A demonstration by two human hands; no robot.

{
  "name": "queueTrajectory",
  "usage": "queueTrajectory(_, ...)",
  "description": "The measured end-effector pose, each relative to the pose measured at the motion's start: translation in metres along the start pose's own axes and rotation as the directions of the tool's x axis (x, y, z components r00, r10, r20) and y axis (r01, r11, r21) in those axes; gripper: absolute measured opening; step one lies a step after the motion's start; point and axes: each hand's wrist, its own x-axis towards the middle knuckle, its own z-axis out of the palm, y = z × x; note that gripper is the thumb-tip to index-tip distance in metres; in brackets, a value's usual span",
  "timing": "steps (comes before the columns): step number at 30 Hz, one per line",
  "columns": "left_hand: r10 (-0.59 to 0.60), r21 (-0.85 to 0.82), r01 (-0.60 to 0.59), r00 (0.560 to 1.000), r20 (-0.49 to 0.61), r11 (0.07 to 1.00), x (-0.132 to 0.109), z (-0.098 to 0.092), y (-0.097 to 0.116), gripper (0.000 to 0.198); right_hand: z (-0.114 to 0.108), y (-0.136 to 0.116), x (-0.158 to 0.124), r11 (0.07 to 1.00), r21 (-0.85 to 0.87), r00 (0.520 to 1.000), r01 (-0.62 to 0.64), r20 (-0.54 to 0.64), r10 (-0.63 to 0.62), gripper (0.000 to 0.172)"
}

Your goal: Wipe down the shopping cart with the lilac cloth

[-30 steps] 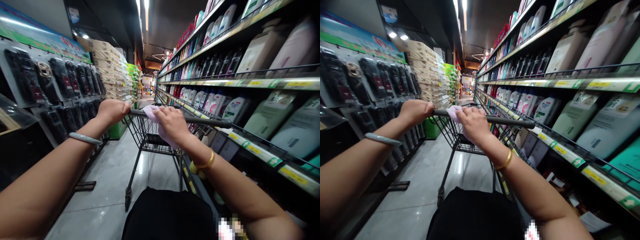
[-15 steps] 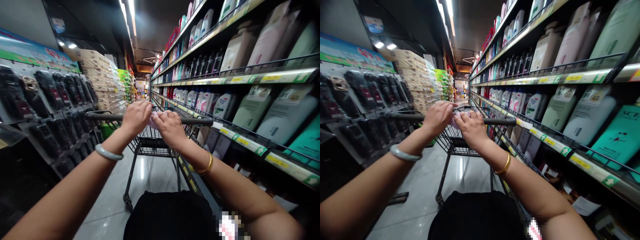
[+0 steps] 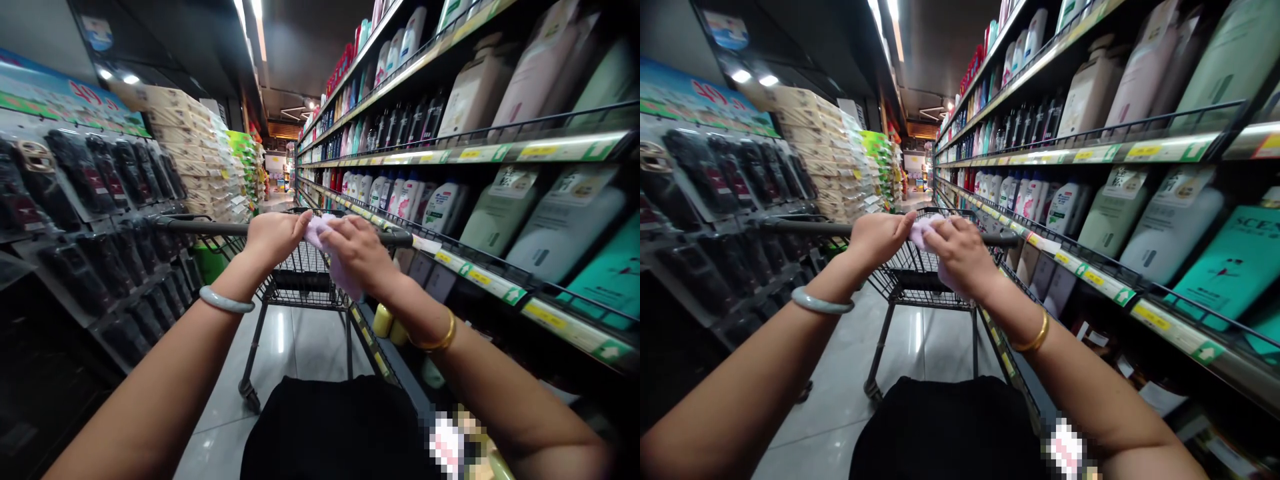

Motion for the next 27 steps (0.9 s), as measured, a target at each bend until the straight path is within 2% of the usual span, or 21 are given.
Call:
queueTrajectory(1,-0.013,0.017,0.013,1.000,0.002,1.000,0.000,0.000,-0.003,0.105,-0.006,0.007,0.000,1.000,0.016,1.000,0.007,0.018,-0.007,0.031)
queueTrajectory(3,-0.043,0.046,0.043,0.999,0.002,0.998,0.000,0.000,-0.011,0.102,-0.021,0.021,-0.004,0.997,-0.011,0.997,-0.072,0.017,0.072,0.025)
queueTrajectory(5,-0.064,0.062,0.064,0.998,0.000,0.996,0.000,0.001,-0.020,0.100,-0.035,0.027,-0.010,0.980,-0.079,0.983,-0.182,-0.054,0.178,0.021)
queueTrajectory(6,-0.072,0.068,0.072,0.997,-0.004,0.995,0.000,0.002,-0.024,0.099,-0.038,0.025,-0.012,0.975,-0.090,0.977,-0.201,-0.085,0.193,0.021)
queueTrajectory(7,-0.079,0.074,0.079,0.997,-0.008,0.994,0.000,0.002,-0.028,0.098,-0.039,0.020,-0.013,0.980,-0.083,0.980,-0.182,-0.096,0.174,0.021)
queueTrajectory(9,-0.091,0.086,0.091,0.996,-0.008,0.992,0.000,0.003,-0.036,0.096,-0.036,0.007,-0.007,0.997,-0.043,0.996,-0.065,-0.059,0.062,0.026)
queueTrajectory(11,-0.097,0.096,0.096,0.995,0.003,0.991,-0.001,0.002,-0.041,0.094,-0.032,0.000,0.008,1.000,-0.014,1.000,0.002,0.026,-0.002,0.029)
queueTrajectory(13,-0.095,0.107,0.093,0.995,0.013,0.990,-0.002,0.001,-0.045,0.092,-0.032,0.004,0.030,0.994,-0.009,0.982,-0.112,0.153,0.112,0.026)
queueTrajectory(14,-0.094,0.113,0.091,0.995,0.015,0.989,-0.003,0.000,-0.047,0.091,-0.033,0.008,0.040,0.976,-0.017,0.946,-0.218,0.242,0.215,0.022)
queueTrajectory(15,-0.092,0.119,0.090,0.996,0.016,0.989,-0.003,0.000,-0.048,0.091,-0.035,0.012,0.049,0.954,-0.027,0.890,-0.299,0.353,0.289,0.019)
queueTrajectory(16,-0.092,0.124,0.089,0.996,0.014,0.988,-0.004,-0.001,-0.050,0.090,-0.037,0.014,0.057,0.943,-0.018,0.850,-0.333,0.428,0.309,0.017)
queueTrajectory(17,-0.092,0.128,0.089,0.996,0.012,0.988,-0.005,-0.001,-0.051,0.090,-0.039,0.014,0.062,0.947,0.011,0.841,-0.322,0.461,0.281,0.016)
queueTrajectory(20,-0.093,0.133,0.091,0.996,0.008,0.987,-0.006,-0.001,-0.055,0.091,-0.040,0.001,0.064,0.991,0.085,0.948,-0.100,0.311,0.069,0.023)
queueTrajectory(21,-0.095,0.132,0.093,0.995,0.006,0.987,-0.006,-0.001,-0.057,0.091,-0.040,-0.004,0.062,0.997,0.066,0.965,-0.049,0.262,0.030,0.025)
queueTrajectory(22,-0.097,0.132,0.095,0.995,0.005,0.987,-0.007,-0.001,-0.058,0.091,-0.039,-0.009,0.059,0.999,0.026,0.971,-0.042,0.236,0.034,0.027)
queueTrajectory(25,-0.106,0.131,0.105,0.994,0.002,0.986,-0.008,-0.002,-0.062,0.090,-0.037,-0.019,0.044,0.980,-0.123,0.971,-0.158,0.161,0.177,0.024)
queueTrajectory(26,-0.109,0.131,0.108,0.994,0.002,0.986,-0.009,-0.002,-0.063,0.089,-0.037,-0.022,0.038,0.975,-0.156,0.978,-0.156,0.116,0.175,0.024)
queueTrajectory(27,-0.112,0.131,0.110,0.994,0.004,0.985,-0.009,-0.003,-0.064,0.088,-0.036,-0.025,0.031,0.981,-0.170,0.991,-0.095,0.078,0.109,0.024)
